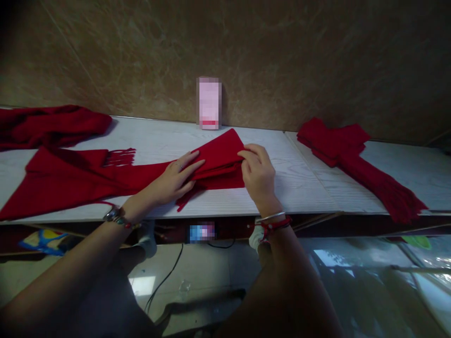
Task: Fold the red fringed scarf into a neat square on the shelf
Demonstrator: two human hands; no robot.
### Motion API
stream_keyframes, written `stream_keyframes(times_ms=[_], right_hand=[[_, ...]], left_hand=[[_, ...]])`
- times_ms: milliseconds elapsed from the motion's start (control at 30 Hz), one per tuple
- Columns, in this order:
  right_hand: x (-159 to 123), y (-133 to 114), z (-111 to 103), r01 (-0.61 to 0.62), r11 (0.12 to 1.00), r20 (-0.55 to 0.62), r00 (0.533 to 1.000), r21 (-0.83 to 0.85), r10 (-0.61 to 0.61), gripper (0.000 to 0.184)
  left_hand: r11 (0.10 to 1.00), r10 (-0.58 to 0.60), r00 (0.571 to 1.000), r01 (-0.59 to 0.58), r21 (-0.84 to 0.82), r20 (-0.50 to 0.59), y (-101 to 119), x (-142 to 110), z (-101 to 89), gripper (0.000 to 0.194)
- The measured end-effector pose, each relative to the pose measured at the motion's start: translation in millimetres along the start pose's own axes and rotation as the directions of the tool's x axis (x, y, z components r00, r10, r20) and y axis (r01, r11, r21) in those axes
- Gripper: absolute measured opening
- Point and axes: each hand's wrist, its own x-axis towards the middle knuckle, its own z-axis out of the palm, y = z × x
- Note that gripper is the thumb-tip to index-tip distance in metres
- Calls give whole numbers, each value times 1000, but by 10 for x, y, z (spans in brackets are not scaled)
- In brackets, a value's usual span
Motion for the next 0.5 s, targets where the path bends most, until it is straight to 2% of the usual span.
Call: stream_keyframes(times_ms=[200,300,500], right_hand=[[-178,-35,17,-123,988,152,979,-98,137,25],[-141,-97,-23,-150,980,153,974,-128,169,25],[-73,-127,-25,-133,981,103,984,-138,148,27]], left_hand=[[999,-29,998,28,16,51,10,-23,1,53],[1000,-23,996,23,-5,83,8,-10,-22,54],[1000,-14,1000,13,24,8,-10,-1,-7,49]])
